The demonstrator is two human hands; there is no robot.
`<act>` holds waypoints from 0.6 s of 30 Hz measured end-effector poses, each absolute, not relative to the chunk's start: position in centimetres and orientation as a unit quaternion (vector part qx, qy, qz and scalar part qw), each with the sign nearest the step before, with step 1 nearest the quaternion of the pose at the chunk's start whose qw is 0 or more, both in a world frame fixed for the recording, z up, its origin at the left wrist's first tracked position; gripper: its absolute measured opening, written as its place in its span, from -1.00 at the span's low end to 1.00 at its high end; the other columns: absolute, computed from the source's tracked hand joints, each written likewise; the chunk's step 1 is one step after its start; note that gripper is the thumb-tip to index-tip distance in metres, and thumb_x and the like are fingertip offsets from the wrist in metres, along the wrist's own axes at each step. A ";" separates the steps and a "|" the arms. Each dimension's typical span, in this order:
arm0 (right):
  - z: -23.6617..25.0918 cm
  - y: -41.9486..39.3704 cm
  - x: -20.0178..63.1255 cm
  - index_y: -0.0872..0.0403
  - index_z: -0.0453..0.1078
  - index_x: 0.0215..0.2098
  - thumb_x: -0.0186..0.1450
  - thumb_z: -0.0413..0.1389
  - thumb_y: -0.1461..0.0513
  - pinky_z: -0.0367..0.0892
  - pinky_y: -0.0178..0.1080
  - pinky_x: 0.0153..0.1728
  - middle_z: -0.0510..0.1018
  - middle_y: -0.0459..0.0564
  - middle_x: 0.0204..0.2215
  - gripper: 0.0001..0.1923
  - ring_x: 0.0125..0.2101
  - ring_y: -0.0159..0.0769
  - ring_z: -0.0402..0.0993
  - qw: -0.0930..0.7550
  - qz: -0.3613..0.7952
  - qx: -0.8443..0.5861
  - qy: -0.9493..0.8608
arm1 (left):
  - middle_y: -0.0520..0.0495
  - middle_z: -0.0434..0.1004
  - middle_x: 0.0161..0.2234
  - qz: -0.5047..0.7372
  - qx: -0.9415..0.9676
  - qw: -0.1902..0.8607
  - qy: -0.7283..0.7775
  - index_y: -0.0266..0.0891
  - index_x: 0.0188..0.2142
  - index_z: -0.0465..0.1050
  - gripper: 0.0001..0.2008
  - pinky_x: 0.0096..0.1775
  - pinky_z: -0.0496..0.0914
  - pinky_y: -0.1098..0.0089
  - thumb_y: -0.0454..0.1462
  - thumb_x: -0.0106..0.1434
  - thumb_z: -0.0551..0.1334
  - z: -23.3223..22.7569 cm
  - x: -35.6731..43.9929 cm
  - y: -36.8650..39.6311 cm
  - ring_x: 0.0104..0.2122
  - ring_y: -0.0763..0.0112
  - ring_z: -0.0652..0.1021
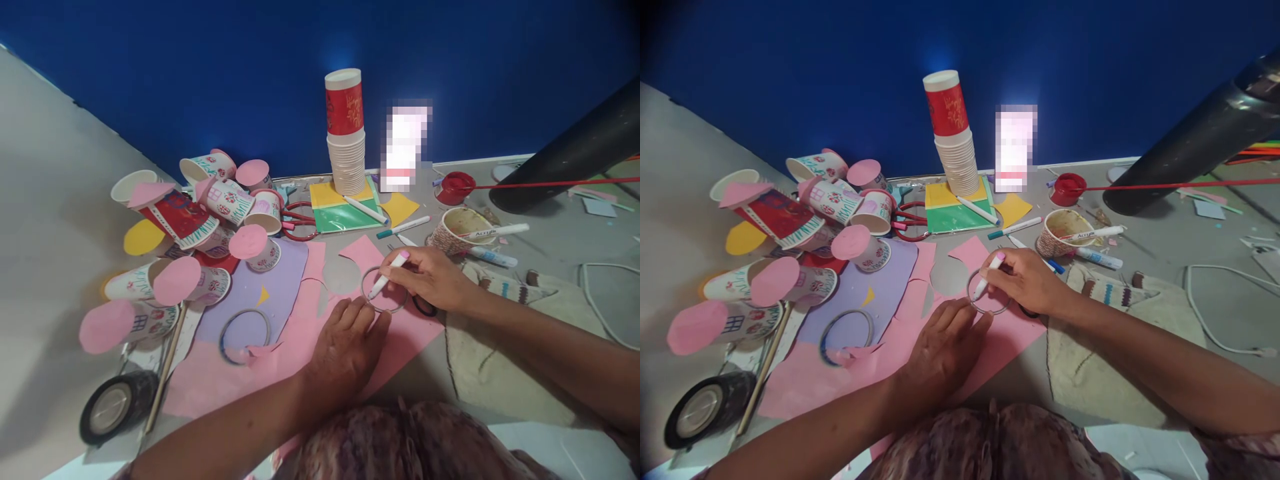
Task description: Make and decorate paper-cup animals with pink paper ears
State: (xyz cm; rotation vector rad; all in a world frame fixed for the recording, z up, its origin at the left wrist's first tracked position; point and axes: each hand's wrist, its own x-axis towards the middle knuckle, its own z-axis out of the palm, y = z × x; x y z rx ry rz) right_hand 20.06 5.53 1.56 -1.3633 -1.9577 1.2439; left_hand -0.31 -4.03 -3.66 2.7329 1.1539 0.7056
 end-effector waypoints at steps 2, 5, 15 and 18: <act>1.1 5.3 20.1 0.04 0.55 -0.28 0.40 0.15 0.04 0.41 -0.29 -0.39 0.68 -0.08 -0.49 -0.74 -0.46 -0.29 0.61 0.256 0.454 -0.491 -0.698 | -0.22 0.50 -0.16 0.233 0.895 0.047 0.378 -0.37 0.12 0.38 -0.67 0.06 0.45 0.03 -0.42 0.38 0.13 -3.8 -0.3 -4.1 -0.01 0.02 0.48; 0.6 4.9 20.4 0.02 0.59 -0.26 0.42 0.15 0.06 0.44 -0.27 -0.36 0.72 -0.05 -0.41 -0.75 -0.41 -0.26 0.64 0.296 0.402 -0.490 -0.715 | -0.22 0.51 -0.15 0.226 0.895 0.046 0.381 -0.36 0.12 0.38 -0.68 0.07 0.45 0.03 -0.42 0.40 0.12 -3.7 -0.3 -4.1 -0.01 0.03 0.48; 0.5 2.7 21.4 0.07 0.58 -0.28 0.43 0.11 0.24 0.29 -0.22 -0.44 0.72 0.01 -0.46 -0.80 -0.48 -0.24 0.62 0.239 -0.021 -0.400 -0.885 | -0.24 0.49 -0.12 0.196 0.902 0.073 0.378 -0.38 0.14 0.35 -0.65 0.07 0.42 0.03 -0.40 0.39 0.12 -3.3 -0.3 -4.1 -0.02 0.03 0.46; 1.8 2.5 21.3 0.06 0.54 -0.37 0.38 0.10 0.23 0.20 -0.24 -0.52 0.64 -0.05 -0.58 -0.79 -0.59 -0.29 0.53 0.212 -0.001 -0.439 -0.873 | -0.22 0.50 -0.12 0.189 0.902 0.073 0.381 -0.34 0.14 0.35 -0.65 0.09 0.41 0.04 -0.41 0.38 0.11 -3.4 -0.3 -4.1 -0.01 0.04 0.47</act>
